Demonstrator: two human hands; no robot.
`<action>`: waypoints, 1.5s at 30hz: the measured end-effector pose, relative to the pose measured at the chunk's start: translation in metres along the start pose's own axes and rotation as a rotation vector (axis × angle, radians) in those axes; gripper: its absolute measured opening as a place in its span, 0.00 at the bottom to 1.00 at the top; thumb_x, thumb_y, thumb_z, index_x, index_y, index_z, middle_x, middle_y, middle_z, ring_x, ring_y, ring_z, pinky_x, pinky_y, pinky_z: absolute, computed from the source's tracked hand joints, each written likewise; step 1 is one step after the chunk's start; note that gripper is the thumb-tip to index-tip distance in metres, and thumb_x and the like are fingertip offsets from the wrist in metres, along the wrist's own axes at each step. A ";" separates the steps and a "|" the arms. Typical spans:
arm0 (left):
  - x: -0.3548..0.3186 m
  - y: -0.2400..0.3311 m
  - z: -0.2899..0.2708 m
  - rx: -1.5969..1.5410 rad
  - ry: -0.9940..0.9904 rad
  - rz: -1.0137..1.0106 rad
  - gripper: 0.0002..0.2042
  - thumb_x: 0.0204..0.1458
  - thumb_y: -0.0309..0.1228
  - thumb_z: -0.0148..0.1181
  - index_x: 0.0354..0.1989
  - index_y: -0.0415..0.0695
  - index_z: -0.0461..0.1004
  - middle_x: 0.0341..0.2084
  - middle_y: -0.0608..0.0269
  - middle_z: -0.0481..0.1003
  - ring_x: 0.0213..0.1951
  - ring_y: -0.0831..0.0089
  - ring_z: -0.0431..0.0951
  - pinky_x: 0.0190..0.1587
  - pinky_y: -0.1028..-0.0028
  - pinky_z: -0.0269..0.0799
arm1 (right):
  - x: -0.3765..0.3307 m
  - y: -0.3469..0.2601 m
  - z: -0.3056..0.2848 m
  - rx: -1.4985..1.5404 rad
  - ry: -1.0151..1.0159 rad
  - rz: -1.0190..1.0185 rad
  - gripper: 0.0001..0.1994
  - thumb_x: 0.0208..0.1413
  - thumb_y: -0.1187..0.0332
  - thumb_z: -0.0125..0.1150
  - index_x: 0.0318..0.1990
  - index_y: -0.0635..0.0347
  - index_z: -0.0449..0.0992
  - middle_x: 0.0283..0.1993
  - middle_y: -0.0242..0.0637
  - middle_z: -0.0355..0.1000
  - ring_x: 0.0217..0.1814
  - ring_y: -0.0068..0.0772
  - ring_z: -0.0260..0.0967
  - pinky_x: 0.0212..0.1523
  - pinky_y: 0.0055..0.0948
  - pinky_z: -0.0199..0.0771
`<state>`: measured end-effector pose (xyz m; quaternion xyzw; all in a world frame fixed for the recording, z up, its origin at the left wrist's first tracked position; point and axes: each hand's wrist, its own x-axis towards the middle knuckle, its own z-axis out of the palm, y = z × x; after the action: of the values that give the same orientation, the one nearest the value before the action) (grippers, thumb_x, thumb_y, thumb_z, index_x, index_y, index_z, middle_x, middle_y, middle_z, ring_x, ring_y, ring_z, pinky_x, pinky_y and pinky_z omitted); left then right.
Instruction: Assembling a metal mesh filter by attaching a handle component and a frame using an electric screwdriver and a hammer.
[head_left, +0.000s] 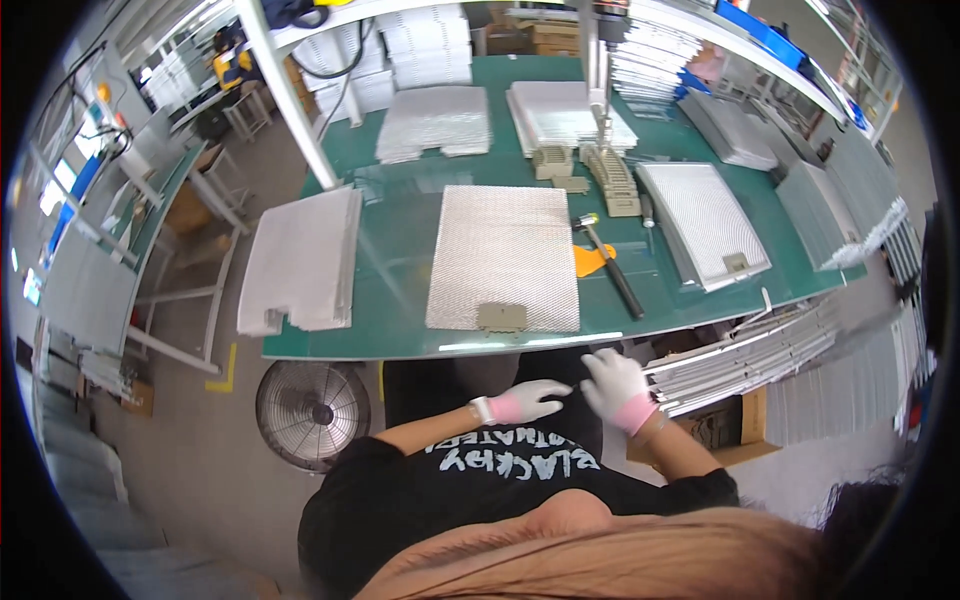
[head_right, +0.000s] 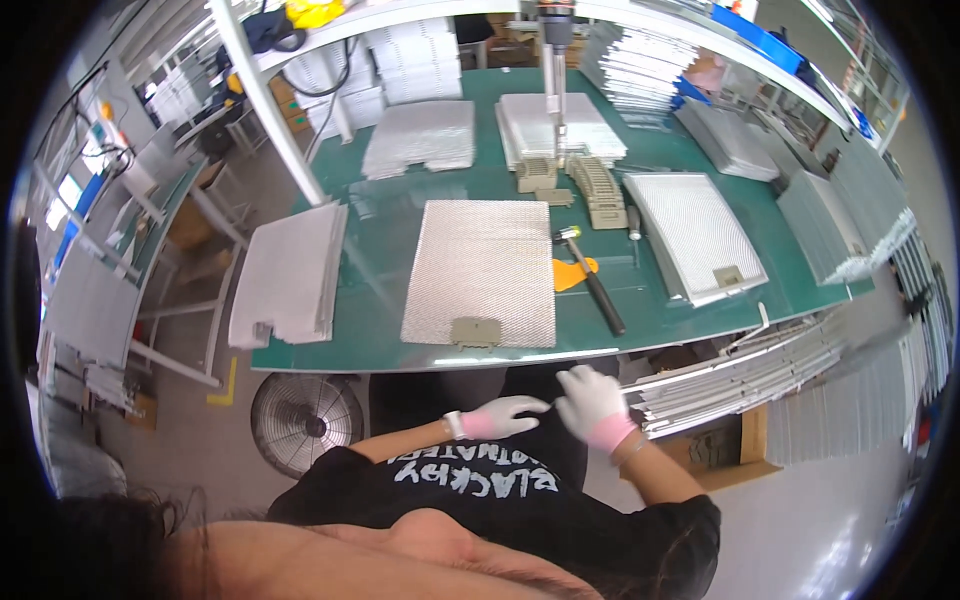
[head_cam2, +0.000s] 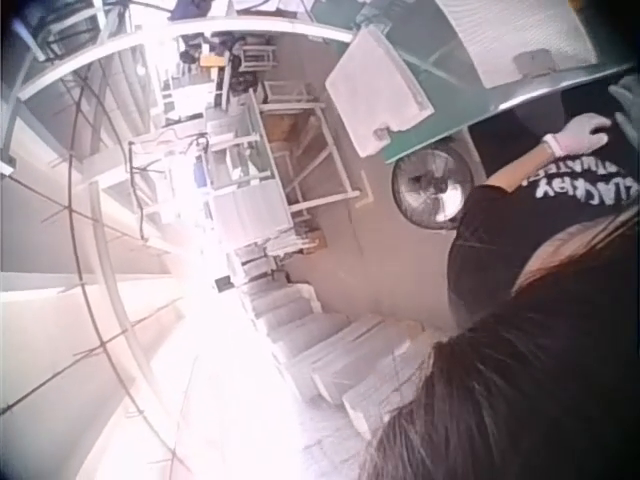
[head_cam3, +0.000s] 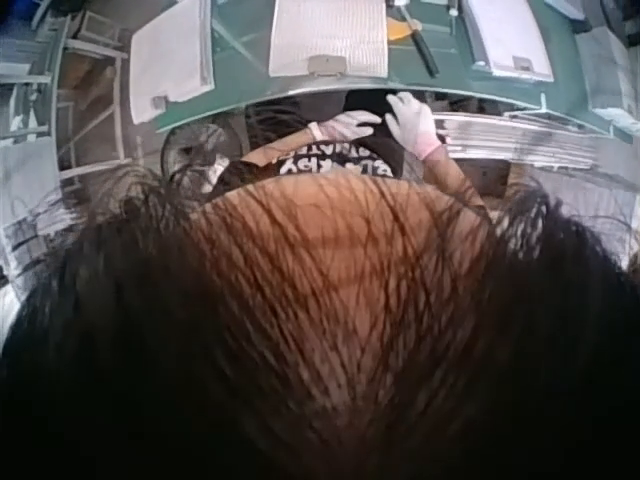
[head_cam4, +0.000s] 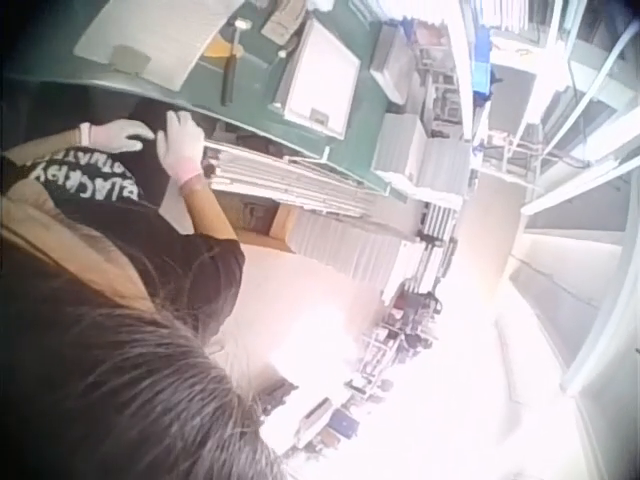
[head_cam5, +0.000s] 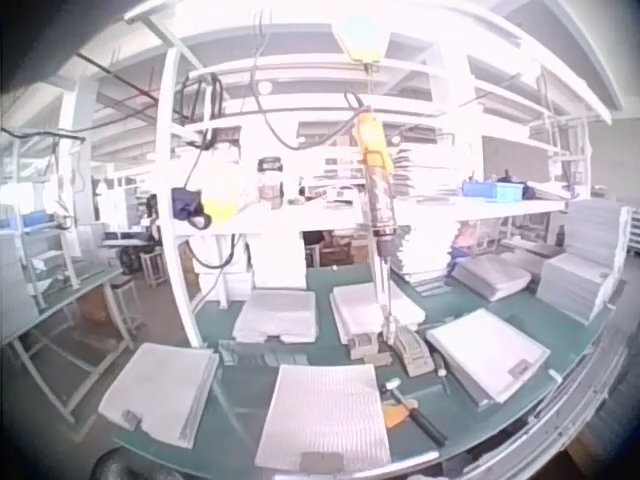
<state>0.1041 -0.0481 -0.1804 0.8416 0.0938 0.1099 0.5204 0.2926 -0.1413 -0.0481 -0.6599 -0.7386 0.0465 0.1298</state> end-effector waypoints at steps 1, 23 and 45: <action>0.012 0.006 0.007 -0.010 0.055 0.041 0.24 0.57 0.40 0.54 0.60 0.42 0.64 0.55 0.53 0.69 0.57 0.60 0.70 0.61 0.63 0.64 | 0.010 -0.036 -0.010 0.017 0.057 -0.035 0.18 0.49 0.61 0.60 0.47 0.57 0.71 0.39 0.40 0.70 0.40 0.44 0.72 0.39 0.44 0.73; -0.160 0.080 -0.130 -0.432 0.981 -0.153 0.26 0.65 0.51 0.38 0.26 0.41 0.67 0.14 0.61 0.70 0.13 0.81 0.63 0.16 0.80 0.57 | 0.005 0.122 -0.089 1.955 1.189 0.085 0.13 0.64 0.56 0.49 0.36 0.57 0.67 0.28 0.31 0.60 0.32 0.29 0.60 0.40 0.33 0.68; 0.023 0.051 -0.020 -1.411 0.553 -0.013 0.23 0.66 0.42 0.43 0.62 0.39 0.60 0.59 0.54 0.65 0.60 0.61 0.66 0.64 0.60 0.60 | 0.058 -0.037 0.033 1.148 0.454 0.262 0.28 0.63 0.76 0.43 0.70 0.64 0.47 0.33 0.31 0.70 0.26 0.14 0.63 0.30 0.14 0.66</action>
<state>0.1224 -0.0473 -0.1241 0.2504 0.1333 0.3480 0.8935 0.2432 -0.0849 -0.0633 -0.5634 -0.4633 0.3099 0.6099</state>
